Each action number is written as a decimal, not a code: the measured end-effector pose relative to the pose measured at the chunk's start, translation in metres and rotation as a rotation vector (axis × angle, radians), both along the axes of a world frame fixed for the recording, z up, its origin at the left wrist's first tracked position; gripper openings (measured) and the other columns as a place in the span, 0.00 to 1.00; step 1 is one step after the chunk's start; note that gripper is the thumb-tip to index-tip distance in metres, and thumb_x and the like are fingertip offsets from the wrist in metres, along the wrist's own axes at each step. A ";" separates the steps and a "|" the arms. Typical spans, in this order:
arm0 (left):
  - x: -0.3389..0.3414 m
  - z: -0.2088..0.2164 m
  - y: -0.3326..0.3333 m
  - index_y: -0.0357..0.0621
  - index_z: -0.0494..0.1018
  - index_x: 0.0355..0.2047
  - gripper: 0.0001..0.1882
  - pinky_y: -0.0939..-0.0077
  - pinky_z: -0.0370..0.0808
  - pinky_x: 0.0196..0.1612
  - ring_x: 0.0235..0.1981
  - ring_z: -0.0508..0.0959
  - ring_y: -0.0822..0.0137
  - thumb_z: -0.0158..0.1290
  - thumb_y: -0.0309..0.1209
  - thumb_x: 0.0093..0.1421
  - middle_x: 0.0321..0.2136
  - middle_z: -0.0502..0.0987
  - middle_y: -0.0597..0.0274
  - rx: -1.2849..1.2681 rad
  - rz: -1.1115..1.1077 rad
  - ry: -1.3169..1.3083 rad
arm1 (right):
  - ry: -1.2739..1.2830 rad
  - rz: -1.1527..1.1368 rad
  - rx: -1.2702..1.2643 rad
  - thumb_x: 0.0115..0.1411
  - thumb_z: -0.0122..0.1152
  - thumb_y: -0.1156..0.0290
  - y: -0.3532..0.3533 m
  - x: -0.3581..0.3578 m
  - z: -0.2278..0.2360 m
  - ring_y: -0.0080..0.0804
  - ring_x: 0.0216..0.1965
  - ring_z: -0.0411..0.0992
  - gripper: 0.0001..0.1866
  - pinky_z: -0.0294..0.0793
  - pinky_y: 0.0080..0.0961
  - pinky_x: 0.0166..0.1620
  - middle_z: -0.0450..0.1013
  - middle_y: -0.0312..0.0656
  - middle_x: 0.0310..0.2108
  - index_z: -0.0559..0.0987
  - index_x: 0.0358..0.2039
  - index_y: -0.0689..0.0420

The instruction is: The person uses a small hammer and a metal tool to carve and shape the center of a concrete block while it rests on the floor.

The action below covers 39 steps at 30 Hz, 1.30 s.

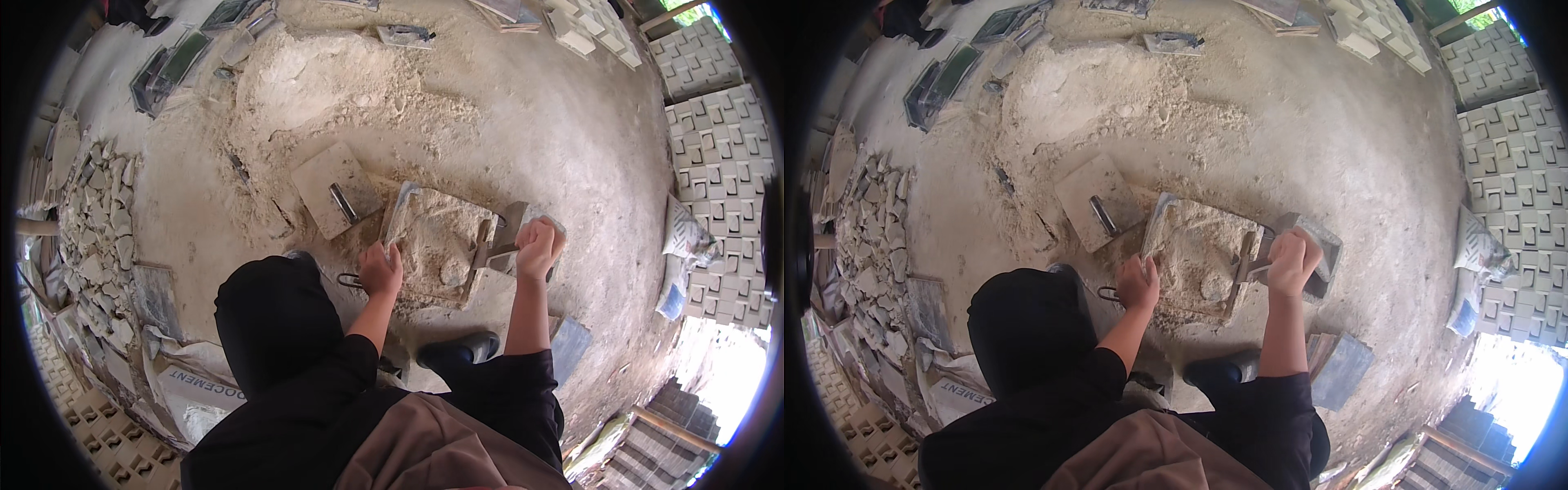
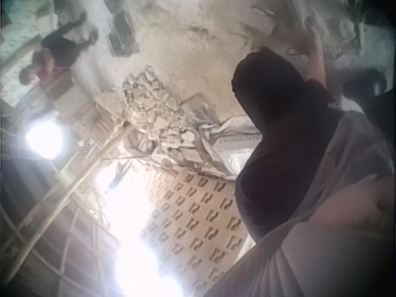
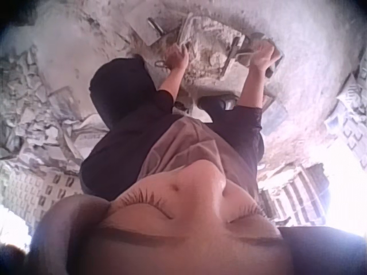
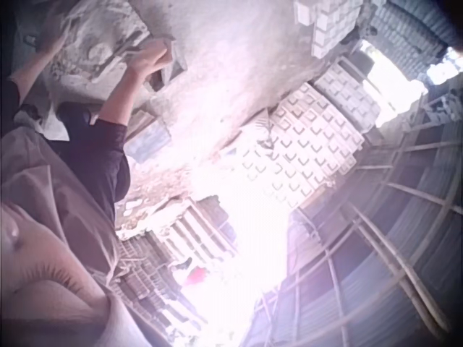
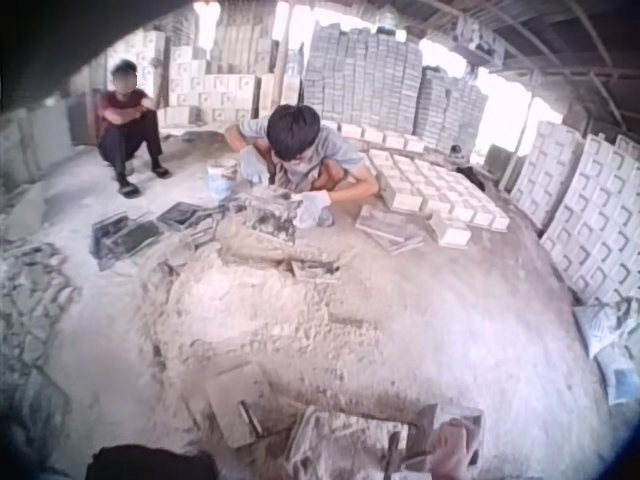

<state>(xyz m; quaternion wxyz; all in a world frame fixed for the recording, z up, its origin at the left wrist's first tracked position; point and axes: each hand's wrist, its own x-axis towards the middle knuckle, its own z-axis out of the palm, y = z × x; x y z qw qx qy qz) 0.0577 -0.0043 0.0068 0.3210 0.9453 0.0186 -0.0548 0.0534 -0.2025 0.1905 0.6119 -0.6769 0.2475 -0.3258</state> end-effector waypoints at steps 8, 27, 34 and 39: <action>0.002 -0.002 0.002 0.39 0.69 0.34 0.17 0.62 0.70 0.37 0.38 0.69 0.53 0.45 0.42 0.56 0.33 0.72 0.53 0.042 0.013 -0.017 | -0.070 -0.054 0.029 0.49 0.37 0.75 -0.012 0.021 -0.001 0.18 0.11 0.48 0.15 0.47 0.19 0.14 0.49 0.32 0.07 0.53 0.07 0.56; 0.004 0.005 0.001 0.39 0.69 0.37 0.19 0.63 0.69 0.41 0.41 0.69 0.54 0.42 0.44 0.57 0.36 0.72 0.55 -0.004 0.014 0.081 | -0.053 0.016 -0.204 0.47 0.37 0.78 0.016 -0.020 -0.013 0.17 0.11 0.49 0.14 0.46 0.19 0.14 0.55 0.36 0.08 0.57 0.07 0.61; 0.001 -0.003 0.003 0.39 0.69 0.36 0.19 0.62 0.70 0.40 0.40 0.69 0.54 0.42 0.44 0.57 0.34 0.72 0.54 -0.024 0.013 0.068 | 0.004 0.002 -0.162 0.46 0.35 0.75 0.031 -0.036 -0.004 0.19 0.11 0.47 0.13 0.47 0.19 0.15 0.51 0.35 0.07 0.55 0.07 0.58; 0.006 0.000 -0.002 0.39 0.69 0.36 0.19 0.61 0.69 0.40 0.40 0.69 0.53 0.42 0.44 0.58 0.34 0.72 0.53 -0.044 0.023 0.048 | 0.056 -0.066 -0.067 0.46 0.36 0.74 0.042 -0.056 0.003 0.20 0.11 0.47 0.13 0.49 0.20 0.15 0.49 0.34 0.07 0.53 0.07 0.56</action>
